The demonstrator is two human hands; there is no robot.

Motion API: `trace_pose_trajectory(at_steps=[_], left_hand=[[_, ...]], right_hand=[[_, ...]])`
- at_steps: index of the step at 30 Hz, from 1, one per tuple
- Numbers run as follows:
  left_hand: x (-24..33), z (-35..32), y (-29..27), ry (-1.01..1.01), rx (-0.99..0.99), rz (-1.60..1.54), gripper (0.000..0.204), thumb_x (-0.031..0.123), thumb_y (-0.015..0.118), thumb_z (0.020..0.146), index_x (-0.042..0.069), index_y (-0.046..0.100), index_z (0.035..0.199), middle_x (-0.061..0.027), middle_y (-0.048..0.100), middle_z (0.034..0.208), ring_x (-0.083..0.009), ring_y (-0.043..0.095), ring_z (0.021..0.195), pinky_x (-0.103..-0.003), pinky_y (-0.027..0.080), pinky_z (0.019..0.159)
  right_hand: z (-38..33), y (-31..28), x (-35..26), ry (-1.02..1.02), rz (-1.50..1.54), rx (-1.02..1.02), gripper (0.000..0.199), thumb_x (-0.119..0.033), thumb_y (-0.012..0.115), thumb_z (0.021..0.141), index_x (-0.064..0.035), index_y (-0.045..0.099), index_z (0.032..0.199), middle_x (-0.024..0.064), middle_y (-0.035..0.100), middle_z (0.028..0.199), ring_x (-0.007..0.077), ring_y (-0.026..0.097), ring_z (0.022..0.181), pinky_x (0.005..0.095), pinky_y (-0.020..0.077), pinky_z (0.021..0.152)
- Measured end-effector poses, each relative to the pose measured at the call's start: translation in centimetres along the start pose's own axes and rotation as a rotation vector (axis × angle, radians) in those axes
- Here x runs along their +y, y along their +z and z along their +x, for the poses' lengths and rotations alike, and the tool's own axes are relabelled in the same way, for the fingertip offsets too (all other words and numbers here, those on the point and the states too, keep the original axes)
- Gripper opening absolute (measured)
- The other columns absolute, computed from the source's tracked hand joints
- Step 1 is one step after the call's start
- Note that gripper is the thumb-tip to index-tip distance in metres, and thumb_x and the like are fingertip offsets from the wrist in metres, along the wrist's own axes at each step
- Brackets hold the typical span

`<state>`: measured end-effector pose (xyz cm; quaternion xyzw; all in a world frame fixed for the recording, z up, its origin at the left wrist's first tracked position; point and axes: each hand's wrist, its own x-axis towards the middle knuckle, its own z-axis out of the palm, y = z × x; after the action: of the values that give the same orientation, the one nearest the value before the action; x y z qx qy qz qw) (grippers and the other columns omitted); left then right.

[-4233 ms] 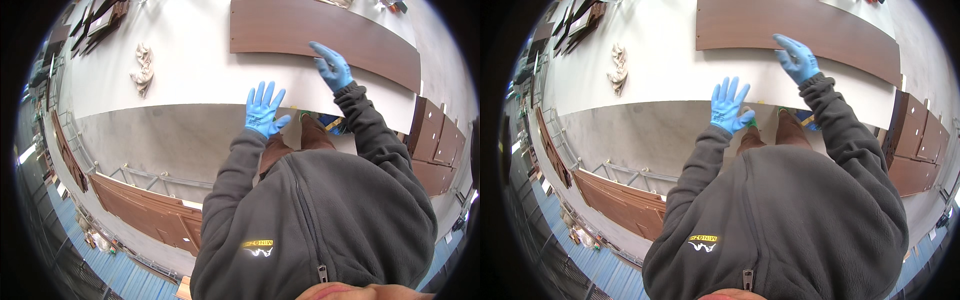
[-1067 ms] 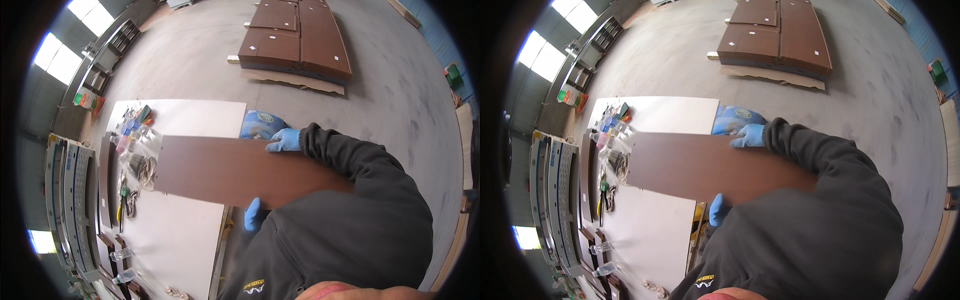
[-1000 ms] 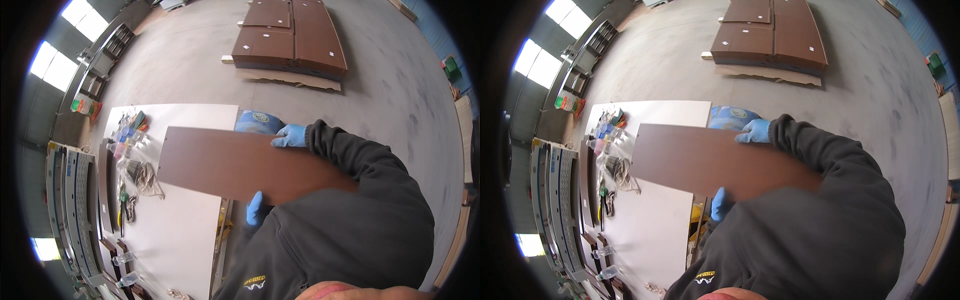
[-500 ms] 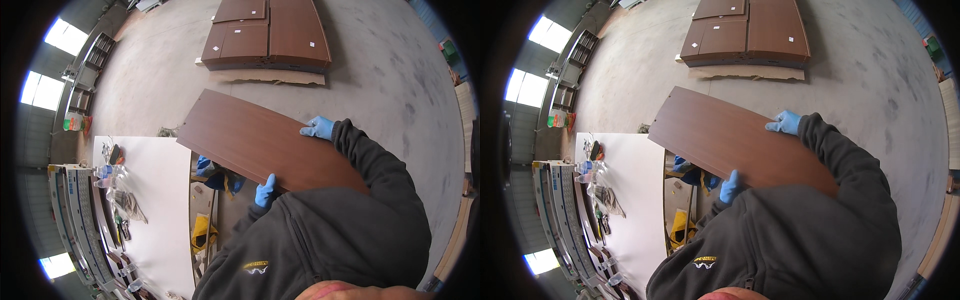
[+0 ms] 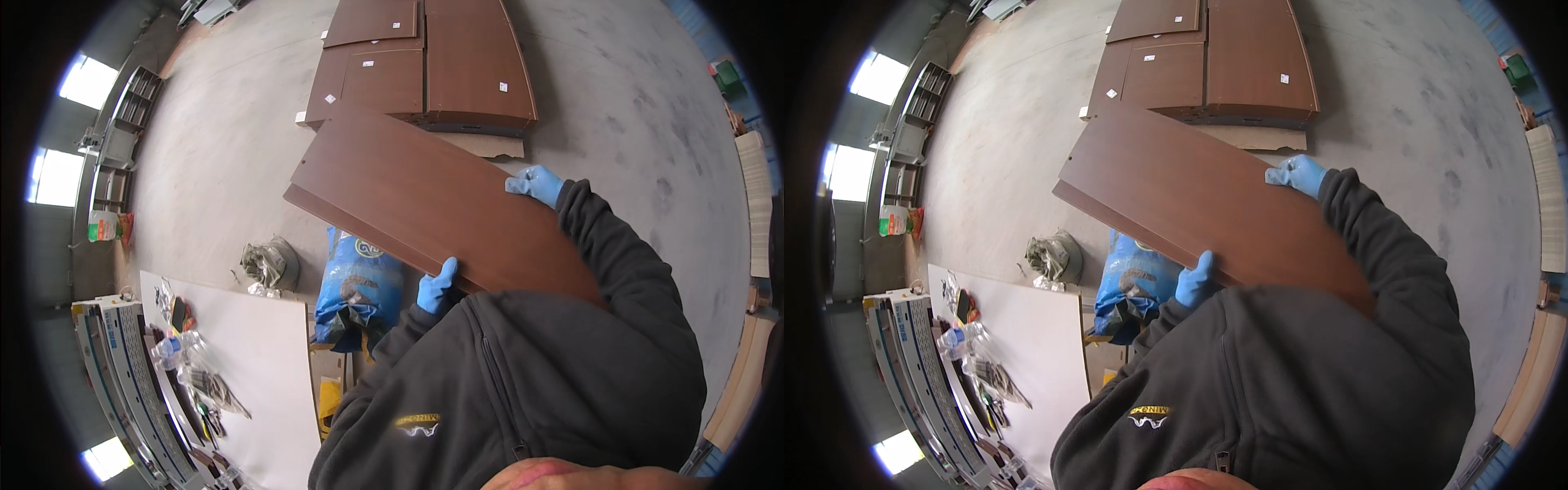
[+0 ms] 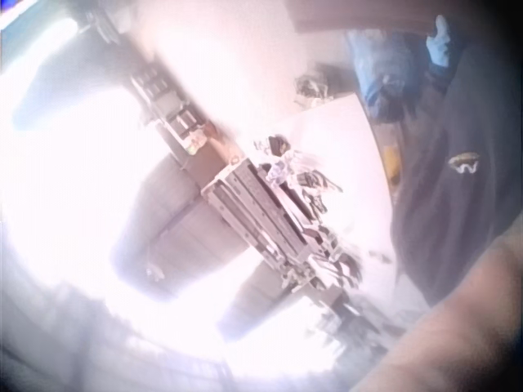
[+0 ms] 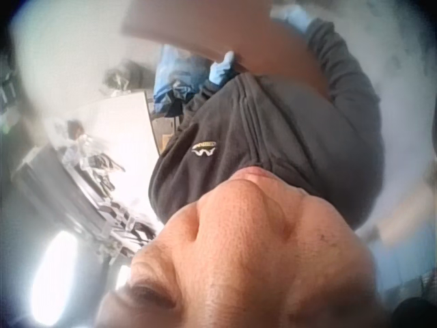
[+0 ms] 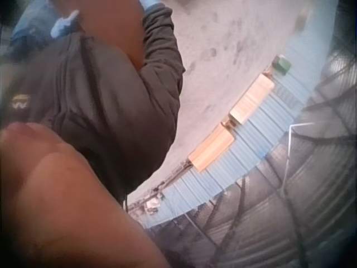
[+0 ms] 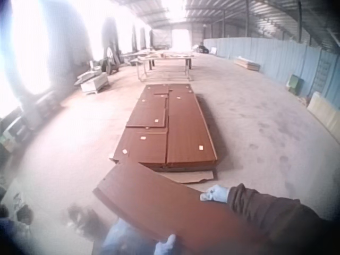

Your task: The person wipes brown wooden panels with a cloth, then stacks them on a pile. The person repeats this process for several panels, wiping each one and adding it to the stack.

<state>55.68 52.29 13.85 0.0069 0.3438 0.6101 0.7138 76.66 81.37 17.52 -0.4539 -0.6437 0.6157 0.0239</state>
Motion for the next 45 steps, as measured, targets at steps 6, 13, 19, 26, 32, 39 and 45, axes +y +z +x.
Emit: trace_pose_trajectory(at_steps=[6, 13, 19, 26, 32, 39, 45], left_hand=[[6.8, 10.7, 1.1, -0.133, 0.117, 0.135, 0.059, 0.029, 0.071, 0.103, -0.003, 0.050, 0.148, -0.0178, 0.063, 0.141, -0.0336, 0.062, 0.129, -0.050, 0.052, 0.109], [12.4, 26.5, -0.9, -0.223, 0.133, -0.024, 0.053, 0.021, 0.068, 0.101, -0.003, 0.053, 0.146, -0.0198, 0.062, 0.143, -0.0379, 0.062, 0.129, -0.054, 0.049, 0.111], [20.3, 37.5, 0.0, -0.349, 0.321, -0.207, 0.047, 0.020, 0.062, 0.104, -0.001, 0.053, 0.145, -0.0197, 0.061, 0.144, -0.0370, 0.058, 0.133, -0.050, 0.047, 0.115], [25.7, 43.8, -4.1, -0.276, 0.600, -0.314, 0.039, 0.020, 0.063, 0.104, 0.005, 0.059, 0.139, -0.0150, 0.065, 0.141, -0.0323, 0.060, 0.132, -0.052, 0.050, 0.113], [31.9, 47.2, -12.2, -0.321, 0.650, -0.292, 0.040, 0.031, 0.067, 0.103, 0.014, 0.062, 0.139, -0.0081, 0.067, 0.137, -0.0299, 0.064, 0.125, -0.049, 0.058, 0.097], [39.4, 51.7, -20.3, -0.279, 0.808, -0.346, 0.039, 0.026, 0.065, 0.103, 0.007, 0.062, 0.137, -0.0139, 0.068, 0.136, -0.0359, 0.064, 0.128, -0.055, 0.055, 0.108], [41.8, 54.3, -21.8, -0.232, 0.868, -0.377, 0.042, 0.019, 0.065, 0.102, 0.004, 0.061, 0.141, -0.0161, 0.066, 0.142, -0.0358, 0.060, 0.135, -0.056, 0.052, 0.113]], right_hand=[[5.4, -6.3, -5.6, 0.021, 0.064, 0.044, 0.038, -0.037, 0.070, 0.105, -0.0003, 0.074, 0.098, -0.0016, 0.069, 0.089, 0.0058, 0.056, 0.080, 0.0267, 0.0494, 0.078], [17.6, -17.5, -7.7, 0.059, -0.140, 0.154, 0.039, -0.036, 0.070, 0.104, 0.0021, 0.073, 0.095, 0.0016, 0.069, 0.087, 0.0092, 0.058, 0.082, 0.0312, 0.0502, 0.077], [28.8, -28.8, -11.7, -0.005, -0.379, 0.348, 0.042, -0.041, 0.070, 0.102, 0.0012, 0.070, 0.104, 0.0086, 0.069, 0.086, 0.0195, 0.061, 0.079, 0.0379, 0.0515, 0.077], [42.2, -34.1, -12.8, 0.068, -0.877, 0.628, 0.052, -0.053, 0.063, 0.101, -0.0031, 0.065, 0.118, 0.0227, 0.074, 0.107, 0.0426, 0.070, 0.100, 0.0489, 0.0554, 0.089], [55.3, -35.5, -8.2, 0.238, -0.909, 0.702, 0.048, -0.052, 0.059, 0.103, -0.0063, 0.064, 0.118, 0.0227, 0.074, 0.110, 0.0429, 0.071, 0.103, 0.0523, 0.0552, 0.089], [68.1, -36.4, -1.9, 0.429, -0.850, 0.667, 0.047, -0.052, 0.056, 0.104, -0.0072, 0.064, 0.114, 0.0243, 0.073, 0.114, 0.0438, 0.069, 0.108, 0.0537, 0.0542, 0.093], [76.0, -36.7, 4.7, 0.586, -0.766, 0.678, 0.050, -0.053, 0.055, 0.103, -0.0076, 0.066, 0.119, 0.0236, 0.073, 0.118, 0.0427, 0.069, 0.112, 0.0527, 0.0545, 0.096]])
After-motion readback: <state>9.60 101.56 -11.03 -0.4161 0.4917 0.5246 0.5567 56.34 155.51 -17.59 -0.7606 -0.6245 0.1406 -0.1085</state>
